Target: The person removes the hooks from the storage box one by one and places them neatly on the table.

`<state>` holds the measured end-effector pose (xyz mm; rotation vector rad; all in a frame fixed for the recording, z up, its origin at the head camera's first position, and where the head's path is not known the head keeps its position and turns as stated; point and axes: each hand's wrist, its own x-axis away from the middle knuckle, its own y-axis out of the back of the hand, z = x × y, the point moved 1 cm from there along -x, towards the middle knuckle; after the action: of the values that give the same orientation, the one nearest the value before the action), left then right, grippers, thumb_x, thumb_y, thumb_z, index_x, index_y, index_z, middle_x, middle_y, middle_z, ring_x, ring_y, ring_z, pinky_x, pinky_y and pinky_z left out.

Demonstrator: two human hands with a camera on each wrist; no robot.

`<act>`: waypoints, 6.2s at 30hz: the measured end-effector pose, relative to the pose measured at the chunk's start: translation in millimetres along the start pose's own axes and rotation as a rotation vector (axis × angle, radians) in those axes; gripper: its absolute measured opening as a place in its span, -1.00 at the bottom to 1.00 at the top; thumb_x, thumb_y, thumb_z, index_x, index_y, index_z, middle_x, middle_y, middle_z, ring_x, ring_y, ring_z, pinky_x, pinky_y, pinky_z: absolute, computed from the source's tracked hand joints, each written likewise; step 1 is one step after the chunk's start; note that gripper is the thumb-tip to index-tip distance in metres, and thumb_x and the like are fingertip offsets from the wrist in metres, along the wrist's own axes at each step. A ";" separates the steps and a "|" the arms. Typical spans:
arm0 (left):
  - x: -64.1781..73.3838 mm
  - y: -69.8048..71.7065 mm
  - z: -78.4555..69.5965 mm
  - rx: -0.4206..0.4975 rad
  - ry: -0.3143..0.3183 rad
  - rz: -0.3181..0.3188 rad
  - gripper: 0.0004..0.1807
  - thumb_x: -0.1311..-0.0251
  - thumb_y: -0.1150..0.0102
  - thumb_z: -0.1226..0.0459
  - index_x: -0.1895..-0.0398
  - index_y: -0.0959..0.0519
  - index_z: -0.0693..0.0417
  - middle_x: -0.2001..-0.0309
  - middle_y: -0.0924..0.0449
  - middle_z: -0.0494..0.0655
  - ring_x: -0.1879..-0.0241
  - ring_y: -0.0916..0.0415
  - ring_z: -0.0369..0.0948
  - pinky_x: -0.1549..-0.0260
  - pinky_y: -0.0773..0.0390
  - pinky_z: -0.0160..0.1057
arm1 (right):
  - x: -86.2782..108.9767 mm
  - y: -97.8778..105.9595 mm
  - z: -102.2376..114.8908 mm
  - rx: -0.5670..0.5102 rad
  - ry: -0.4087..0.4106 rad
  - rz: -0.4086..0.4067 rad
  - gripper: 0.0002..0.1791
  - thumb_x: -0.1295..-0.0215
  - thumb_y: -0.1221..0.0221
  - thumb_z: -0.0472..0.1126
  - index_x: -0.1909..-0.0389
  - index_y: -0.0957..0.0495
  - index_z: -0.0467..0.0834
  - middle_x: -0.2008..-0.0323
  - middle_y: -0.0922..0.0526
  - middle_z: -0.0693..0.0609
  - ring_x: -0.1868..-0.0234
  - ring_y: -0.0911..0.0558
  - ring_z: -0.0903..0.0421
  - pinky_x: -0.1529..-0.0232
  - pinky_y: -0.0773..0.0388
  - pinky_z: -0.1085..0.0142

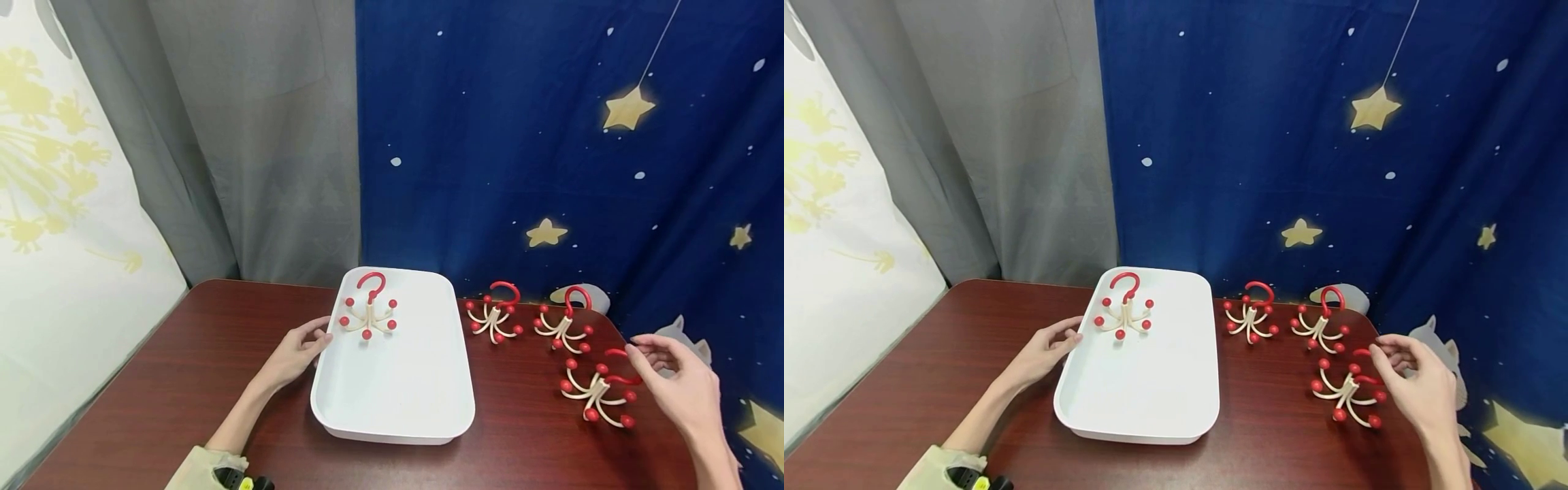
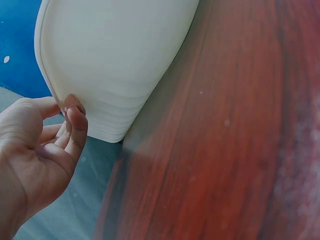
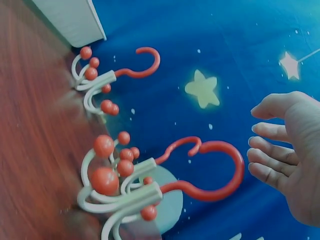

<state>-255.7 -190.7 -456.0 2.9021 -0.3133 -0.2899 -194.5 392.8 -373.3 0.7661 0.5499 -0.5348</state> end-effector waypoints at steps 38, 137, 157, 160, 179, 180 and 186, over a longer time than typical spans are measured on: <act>0.5 -0.2 -1.5 -0.028 -0.015 -0.003 -0.45 -0.44 -0.14 0.38 -0.40 -0.29 0.43 0.21 -0.47 0.32 0.54 -0.49 -0.22 0.50 -0.52 -0.29 | -25.3 -97.2 70.2 -0.133 0.208 0.190 -0.86 -0.24 -0.38 -0.29 0.20 -0.67 -0.17 0.42 -0.60 0.06 0.48 -0.48 0.28 0.44 -0.36 0.56; 3.0 0.1 -0.8 -0.019 0.005 -0.005 -0.43 -0.42 -0.16 0.37 -0.42 -0.28 0.41 0.21 -0.47 0.30 0.52 -0.50 -0.21 0.47 -0.53 -0.28 | -41.8 -308.8 220.1 -0.196 0.287 0.841 -0.85 -0.38 -0.27 -0.29 0.10 -0.68 -0.25 0.29 -0.70 -0.03 0.32 -0.64 0.09 0.28 -0.64 0.37; 1.3 -0.5 -0.9 -0.015 -0.012 -0.002 -0.44 -0.43 -0.14 0.41 -0.40 -0.27 0.46 0.25 -0.47 0.27 0.55 -0.48 -0.25 0.49 -0.53 -0.28 | -45.9 -277.2 218.3 -0.273 0.286 0.731 -0.84 -0.37 -0.31 -0.22 0.13 -0.73 -0.20 0.28 -0.75 0.00 0.31 -0.67 0.12 0.23 -0.65 0.33; 0.8 -0.3 0.1 -0.012 -0.018 0.000 -0.45 -0.43 -0.12 0.42 -0.40 -0.27 0.47 0.24 -0.46 0.34 0.55 -0.48 -0.25 0.49 -0.53 -0.27 | -48.1 -270.0 217.5 -0.292 0.281 0.695 -0.83 -0.36 -0.32 -0.20 0.12 -0.73 -0.19 0.28 -0.75 0.01 0.29 -0.69 0.13 0.21 -0.66 0.32; 1.2 1.2 1.9 -0.018 -0.027 0.007 -0.44 -0.43 -0.13 0.40 -0.41 -0.27 0.45 0.26 -0.48 0.22 0.56 -0.46 -0.19 0.49 -0.53 -0.26 | -49.3 -231.7 214.6 -0.388 0.314 0.453 -0.78 -0.29 -0.39 -0.14 0.15 -0.75 -0.19 0.30 -0.77 0.00 0.32 -0.71 0.12 0.26 -0.65 0.26; 1.2 1.3 1.9 -0.018 -0.028 0.007 -0.44 -0.43 -0.13 0.39 -0.41 -0.27 0.45 0.27 -0.48 0.20 0.57 -0.46 -0.17 0.49 -0.53 -0.26 | -49.8 -229.4 214.5 -0.391 0.318 0.439 -0.78 -0.28 -0.39 -0.15 0.15 -0.75 -0.19 0.31 -0.77 0.00 0.32 -0.71 0.12 0.25 -0.64 0.25; -0.1 1.1 1.7 -0.018 -0.041 0.006 -0.44 -0.43 -0.15 0.37 -0.40 -0.28 0.45 0.28 -0.48 0.13 0.56 -0.45 -0.10 0.49 -0.53 -0.23 | -53.1 -214.3 213.2 -0.423 0.351 0.355 -0.79 -0.24 -0.42 -0.17 0.17 -0.75 -0.20 0.31 -0.77 -0.02 0.32 -0.72 0.09 0.17 -0.63 0.14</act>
<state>-256.3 -192.1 -457.3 2.8803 -0.3250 -0.3494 -311.7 114.6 -317.6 0.5341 0.8002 0.0531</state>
